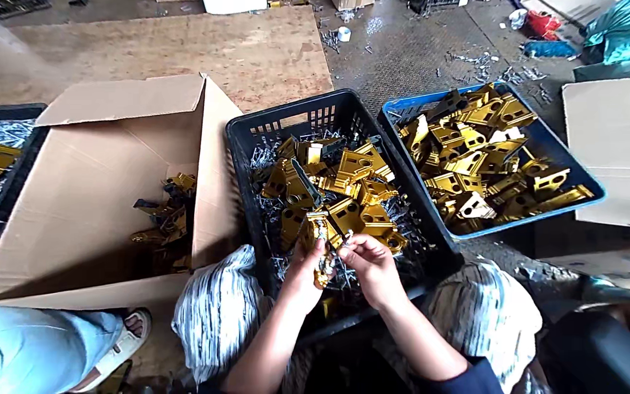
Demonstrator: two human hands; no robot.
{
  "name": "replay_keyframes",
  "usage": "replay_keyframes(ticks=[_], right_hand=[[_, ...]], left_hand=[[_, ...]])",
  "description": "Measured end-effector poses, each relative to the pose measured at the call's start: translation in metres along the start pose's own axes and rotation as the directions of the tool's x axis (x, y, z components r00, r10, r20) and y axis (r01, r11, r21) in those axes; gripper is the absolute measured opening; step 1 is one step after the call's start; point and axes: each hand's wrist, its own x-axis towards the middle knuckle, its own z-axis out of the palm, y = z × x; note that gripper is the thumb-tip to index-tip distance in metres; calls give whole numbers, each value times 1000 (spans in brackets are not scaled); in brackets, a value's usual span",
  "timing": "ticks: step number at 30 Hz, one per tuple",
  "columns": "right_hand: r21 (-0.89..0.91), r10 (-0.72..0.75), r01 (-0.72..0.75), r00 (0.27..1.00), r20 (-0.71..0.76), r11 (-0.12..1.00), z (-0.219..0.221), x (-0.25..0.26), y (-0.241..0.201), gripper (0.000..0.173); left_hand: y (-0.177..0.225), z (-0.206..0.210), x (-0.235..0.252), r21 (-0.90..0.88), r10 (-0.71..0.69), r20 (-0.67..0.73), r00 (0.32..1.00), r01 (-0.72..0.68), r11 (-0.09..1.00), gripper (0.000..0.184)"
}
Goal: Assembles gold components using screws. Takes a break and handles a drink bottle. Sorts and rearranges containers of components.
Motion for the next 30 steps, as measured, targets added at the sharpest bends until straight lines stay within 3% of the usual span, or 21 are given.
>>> replay_keyframes(ticks=[2, 5, 8, 10, 13, 16, 18, 19, 21, 25, 28, 30], right_hand=[[-75, -72, 71, 997, -4, 995, -2, 0, 6, 9], [-106, -56, 55, 998, -6, 993, -10, 1, 5, 7], [-145, 44, -47, 999, -22, 988, -20, 6, 5, 7], [-311, 126, -115, 992, 13, 943, -29, 9, 8, 3], [-685, 216, -62, 966, 142, 726, -35, 8, 15, 21], [-779, 249, -9, 950, 189, 627, -26, 4, 17, 27], [-782, 249, 1, 948, 199, 623, -23, 3, 16, 28], [-782, 243, 8, 948, 204, 624, -23, 3, 16, 28], [-777, 227, 26, 950, 215, 629, -23, 3, 15, 28], [-769, 170, 77, 957, 236, 634, -24, 0, 16, 28], [-700, -119, 299, 948, 295, 649, -13, -1, -1, 29], [-547, -351, 486, 873, 338, 682, 5, 0, -41, 35]], left_hand=[[-3, -2, 0, 1, 9, 46, 999, -9, 1000, 49], [-4, -3, 2, 43, 40, 25, 999, -41, 998, 53], [5, -3, 6, 38, 76, -142, 987, -71, 997, 41], [24, -8, 11, 13, 156, -270, 950, -159, 987, 26], [70, -15, 13, 17, 370, -495, 786, -417, 909, 26], [104, -30, 13, 96, 599, -583, 549, -685, 722, 41], [106, -38, 7, 211, 704, -516, 488, -724, 657, 61], [101, -39, 4, 277, 735, -463, 496, -707, 651, 65], [86, -40, -1, 346, 736, -359, 574, -651, 676, 65], [54, -35, -6, 324, 598, -283, 750, -512, 796, 52], [42, -33, -5, 373, 567, -228, 792, -467, 802, 49], [38, -31, -3, 381, 561, -209, 801, -462, 801, 46]])
